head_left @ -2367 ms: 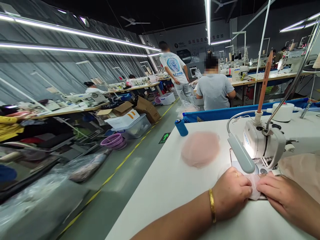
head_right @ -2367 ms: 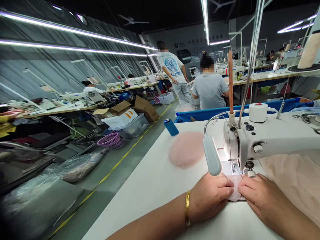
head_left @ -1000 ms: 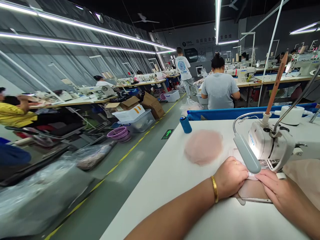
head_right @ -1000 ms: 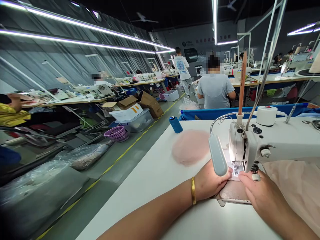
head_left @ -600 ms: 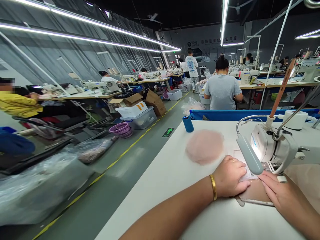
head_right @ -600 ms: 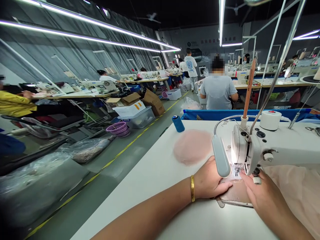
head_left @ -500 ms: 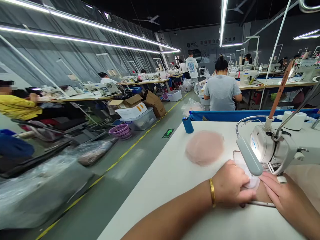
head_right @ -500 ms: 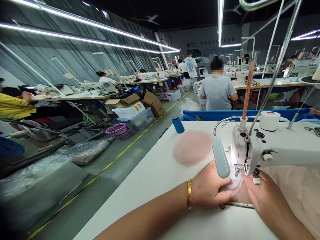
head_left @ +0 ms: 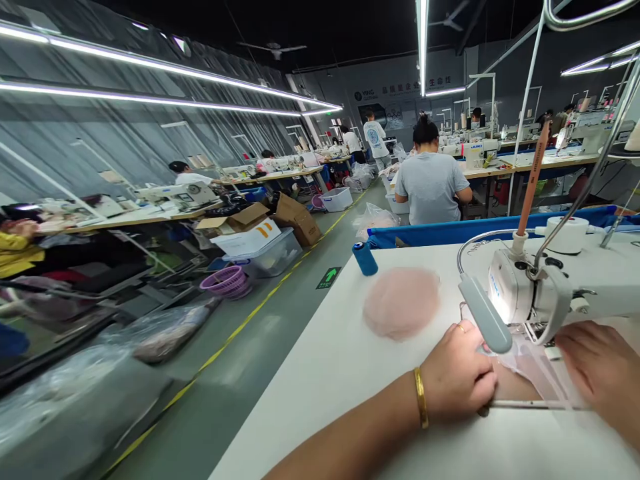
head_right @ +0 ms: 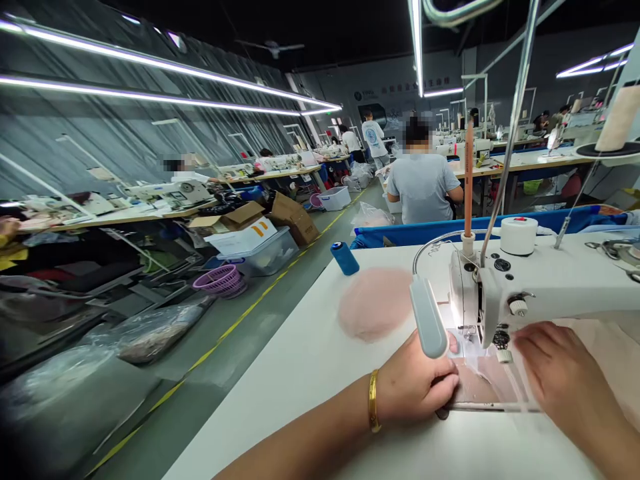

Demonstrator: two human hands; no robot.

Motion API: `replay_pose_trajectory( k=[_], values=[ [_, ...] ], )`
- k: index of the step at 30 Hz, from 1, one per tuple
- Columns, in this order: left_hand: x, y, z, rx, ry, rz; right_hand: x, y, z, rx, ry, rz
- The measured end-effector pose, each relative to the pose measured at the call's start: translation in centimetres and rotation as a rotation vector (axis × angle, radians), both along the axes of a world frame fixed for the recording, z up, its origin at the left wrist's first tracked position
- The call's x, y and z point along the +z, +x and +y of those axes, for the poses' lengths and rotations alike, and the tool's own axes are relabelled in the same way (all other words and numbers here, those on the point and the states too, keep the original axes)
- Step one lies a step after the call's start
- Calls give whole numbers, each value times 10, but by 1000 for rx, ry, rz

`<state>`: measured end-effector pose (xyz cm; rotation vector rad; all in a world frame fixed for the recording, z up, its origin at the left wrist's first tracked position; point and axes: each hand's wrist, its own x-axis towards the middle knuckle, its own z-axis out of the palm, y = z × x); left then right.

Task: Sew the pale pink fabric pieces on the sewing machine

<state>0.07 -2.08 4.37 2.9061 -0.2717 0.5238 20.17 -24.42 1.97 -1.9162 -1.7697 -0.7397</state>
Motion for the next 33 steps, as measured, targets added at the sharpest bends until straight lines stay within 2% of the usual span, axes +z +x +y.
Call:
replay_pose_trajectory(
  k=[2,6,9,11,15,18,22,27,33],
  values=[
    [3,-1,-3,-37,2,26,-3,-15,4,83,-31,54],
    [11,1,-4,-31,-11,12,-1,-44,16,213,-245,102],
    [14,3,-4,-35,6,-5,8,-49,18,334,-365,66],
    [12,3,-4,-54,66,2,13,-50,17,372,-383,93],
    [5,3,1,-60,172,10,7,-51,13,299,-272,196],
    [4,2,3,-102,142,43,-1,-49,12,216,-215,179],
    [4,1,-2,-135,64,95,0,-44,13,132,-173,71],
    [0,-1,-6,-130,25,76,-1,-44,11,182,-175,60],
    [-6,-3,0,-122,30,46,-1,-44,10,197,-251,115]
  ],
)
